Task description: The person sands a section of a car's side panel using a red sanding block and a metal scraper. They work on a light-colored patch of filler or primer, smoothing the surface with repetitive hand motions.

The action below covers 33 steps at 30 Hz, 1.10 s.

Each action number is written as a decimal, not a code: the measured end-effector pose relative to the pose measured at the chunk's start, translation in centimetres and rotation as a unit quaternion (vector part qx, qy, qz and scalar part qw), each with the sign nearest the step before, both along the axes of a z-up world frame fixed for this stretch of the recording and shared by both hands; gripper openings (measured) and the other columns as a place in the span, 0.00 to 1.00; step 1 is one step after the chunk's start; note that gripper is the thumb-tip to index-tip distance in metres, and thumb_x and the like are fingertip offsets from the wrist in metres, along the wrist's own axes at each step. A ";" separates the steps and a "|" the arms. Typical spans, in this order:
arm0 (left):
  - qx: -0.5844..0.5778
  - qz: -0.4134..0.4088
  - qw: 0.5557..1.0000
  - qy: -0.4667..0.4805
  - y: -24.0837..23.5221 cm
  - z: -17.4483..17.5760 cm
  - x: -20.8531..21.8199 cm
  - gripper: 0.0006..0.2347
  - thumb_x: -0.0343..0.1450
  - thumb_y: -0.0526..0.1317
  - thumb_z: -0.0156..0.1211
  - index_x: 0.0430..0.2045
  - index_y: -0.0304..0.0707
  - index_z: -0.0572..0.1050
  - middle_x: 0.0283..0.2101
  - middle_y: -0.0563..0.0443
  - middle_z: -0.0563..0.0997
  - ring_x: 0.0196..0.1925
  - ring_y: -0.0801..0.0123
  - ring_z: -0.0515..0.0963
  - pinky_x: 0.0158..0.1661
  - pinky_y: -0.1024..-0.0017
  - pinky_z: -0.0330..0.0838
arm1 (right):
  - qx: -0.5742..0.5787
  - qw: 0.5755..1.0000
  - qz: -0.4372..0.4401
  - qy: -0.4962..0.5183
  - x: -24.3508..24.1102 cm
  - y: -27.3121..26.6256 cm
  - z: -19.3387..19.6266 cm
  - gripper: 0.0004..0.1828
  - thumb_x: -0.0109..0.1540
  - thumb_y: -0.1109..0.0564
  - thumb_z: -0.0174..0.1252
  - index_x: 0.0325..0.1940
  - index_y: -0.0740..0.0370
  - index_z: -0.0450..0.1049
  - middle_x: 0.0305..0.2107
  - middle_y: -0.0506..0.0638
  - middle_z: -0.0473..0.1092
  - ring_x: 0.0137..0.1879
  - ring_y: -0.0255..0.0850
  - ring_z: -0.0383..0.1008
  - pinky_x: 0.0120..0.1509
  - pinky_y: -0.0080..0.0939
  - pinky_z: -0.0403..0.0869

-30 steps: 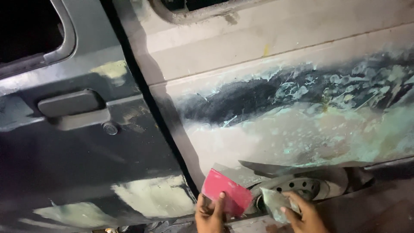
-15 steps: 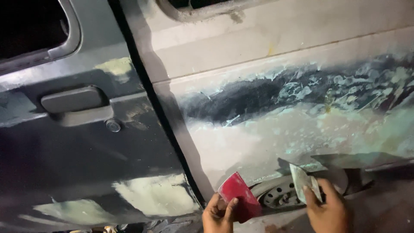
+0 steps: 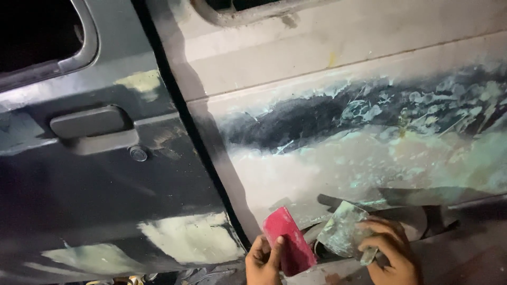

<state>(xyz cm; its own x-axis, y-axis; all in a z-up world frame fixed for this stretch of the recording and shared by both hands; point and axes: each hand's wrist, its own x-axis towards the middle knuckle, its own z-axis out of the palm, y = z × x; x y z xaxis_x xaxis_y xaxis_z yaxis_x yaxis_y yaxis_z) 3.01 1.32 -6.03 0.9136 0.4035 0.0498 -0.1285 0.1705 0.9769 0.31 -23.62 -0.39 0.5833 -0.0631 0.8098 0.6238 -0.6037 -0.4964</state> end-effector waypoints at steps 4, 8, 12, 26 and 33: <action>-0.136 -0.043 0.989 0.035 -0.2 0.5 0.1 0.14 0.71 0.36 0.71 0.18 0.34 0.71 0.16 0.52 0.62 0.17 0.71 0.61 0.21 0.71 0.52 | -0.005 1.000 -0.009 -0.002 -0.4 0.5 0.6 0.12 0.50 0.73 0.52 0.24 0.58 0.72 0.46 0.53 0.78 0.61 0.49 0.75 0.65 0.49 0.70; -0.232 -0.055 0.960 0.148 -0.3 1.7 -0.1 0.09 0.72 0.35 0.69 0.24 0.40 0.72 0.21 0.50 0.62 0.21 0.67 0.60 0.20 0.71 0.49 | 0.040 0.998 -0.011 0.056 0.4 0.0 -1.2 0.17 0.43 0.73 0.46 0.25 0.54 0.70 0.45 0.42 0.80 0.42 0.33 0.75 0.27 0.30 0.66; -0.284 -0.015 0.929 0.235 -0.9 5.4 -0.7 0.12 0.67 0.28 0.64 0.43 0.38 0.82 0.34 0.43 0.72 0.33 0.61 0.70 0.24 0.72 0.65 | 0.155 0.933 -0.172 0.274 1.8 -0.2 -3.4 0.13 0.59 0.46 0.68 0.34 0.53 0.73 0.20 0.47 0.64 0.27 0.37 0.63 0.38 0.35 0.65; -0.261 -0.055 0.957 0.111 -3.7 -6.2 3.6 0.16 0.60 0.26 0.62 0.42 0.24 0.84 0.35 0.37 0.87 0.35 0.57 0.81 0.39 0.60 0.79 | 0.626 0.661 -0.036 0.412 8.9 -7.9 -9.7 0.11 0.61 0.44 0.67 0.46 0.36 0.76 0.41 0.41 0.71 0.37 0.46 0.69 0.32 0.37 0.71; -0.255 -0.090 0.954 0.132 -4.5 -5.0 2.9 0.17 0.62 0.26 0.56 0.45 0.30 0.81 0.36 0.40 0.86 0.37 0.61 0.81 0.42 0.66 0.78 | 0.444 0.875 0.109 0.158 4.5 -2.3 7.5 0.14 0.69 0.58 0.54 0.56 0.43 0.61 0.55 0.48 0.72 0.50 0.49 0.76 0.35 0.58 0.80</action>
<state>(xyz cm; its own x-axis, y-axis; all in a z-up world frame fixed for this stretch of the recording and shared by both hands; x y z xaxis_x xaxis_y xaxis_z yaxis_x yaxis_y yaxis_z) 5.96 -3.13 -10.99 0.9244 0.1489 -0.3512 0.1861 0.6277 0.7559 4.84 -25.95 7.14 0.8460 -0.4450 0.2936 0.4224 0.2235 -0.8784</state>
